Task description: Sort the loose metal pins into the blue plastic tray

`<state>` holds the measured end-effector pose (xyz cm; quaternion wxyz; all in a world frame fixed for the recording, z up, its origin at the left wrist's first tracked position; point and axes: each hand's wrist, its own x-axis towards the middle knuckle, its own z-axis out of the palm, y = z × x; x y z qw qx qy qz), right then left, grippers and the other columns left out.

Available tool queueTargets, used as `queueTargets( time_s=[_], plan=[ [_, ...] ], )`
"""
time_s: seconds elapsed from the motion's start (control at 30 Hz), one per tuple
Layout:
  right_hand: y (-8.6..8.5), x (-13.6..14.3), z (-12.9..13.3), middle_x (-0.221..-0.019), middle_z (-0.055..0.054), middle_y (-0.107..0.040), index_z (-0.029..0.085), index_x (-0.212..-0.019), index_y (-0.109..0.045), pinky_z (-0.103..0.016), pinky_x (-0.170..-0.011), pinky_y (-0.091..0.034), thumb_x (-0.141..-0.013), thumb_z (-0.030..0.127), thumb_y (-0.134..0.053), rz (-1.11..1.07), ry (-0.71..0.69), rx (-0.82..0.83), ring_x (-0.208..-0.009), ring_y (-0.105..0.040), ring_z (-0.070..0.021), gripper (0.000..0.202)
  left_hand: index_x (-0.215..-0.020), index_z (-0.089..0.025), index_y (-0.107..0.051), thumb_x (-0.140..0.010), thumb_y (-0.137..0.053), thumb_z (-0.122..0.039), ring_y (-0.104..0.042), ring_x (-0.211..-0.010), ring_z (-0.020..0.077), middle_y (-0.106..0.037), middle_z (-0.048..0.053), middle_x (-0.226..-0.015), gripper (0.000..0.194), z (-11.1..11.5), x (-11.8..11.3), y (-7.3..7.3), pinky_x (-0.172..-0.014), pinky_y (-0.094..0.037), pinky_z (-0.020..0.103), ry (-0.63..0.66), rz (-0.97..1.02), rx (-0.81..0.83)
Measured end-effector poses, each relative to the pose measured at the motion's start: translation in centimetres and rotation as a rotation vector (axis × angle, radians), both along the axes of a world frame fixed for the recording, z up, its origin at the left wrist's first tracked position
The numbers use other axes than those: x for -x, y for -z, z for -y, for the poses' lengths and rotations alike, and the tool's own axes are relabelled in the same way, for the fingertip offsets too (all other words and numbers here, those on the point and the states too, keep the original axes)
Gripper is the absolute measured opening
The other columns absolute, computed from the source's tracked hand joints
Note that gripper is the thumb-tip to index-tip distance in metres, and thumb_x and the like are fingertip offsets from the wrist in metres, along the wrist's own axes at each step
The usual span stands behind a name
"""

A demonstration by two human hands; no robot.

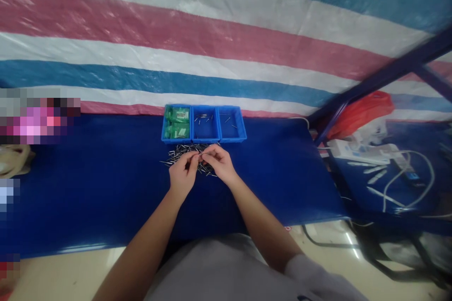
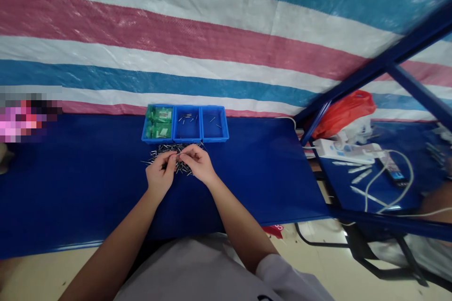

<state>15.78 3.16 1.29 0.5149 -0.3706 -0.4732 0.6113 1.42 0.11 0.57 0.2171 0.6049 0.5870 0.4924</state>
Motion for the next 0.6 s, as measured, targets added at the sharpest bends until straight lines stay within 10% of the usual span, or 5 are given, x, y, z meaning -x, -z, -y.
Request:
queueTargets(
  time_s=[0.6],
  plan=[
    [0.19, -0.51, 0.29, -0.083, -0.003, -0.073, 0.023, -0.09, -0.072, -0.034, -0.078, -0.058, -0.081, 0.041, -0.075, 0.134, 0.055, -0.1, -0.078, -0.071, -0.0186, 0.02, -0.104, -0.021, -0.069, -0.092, -0.057, -0.037, -0.068, -0.069, 0.0105, -0.072, -0.001, -0.078, 0.024, -0.11, -0.12, 0.08, -0.072, -0.052, 0.022, -0.009, 0.01, 0.006]
  ],
)
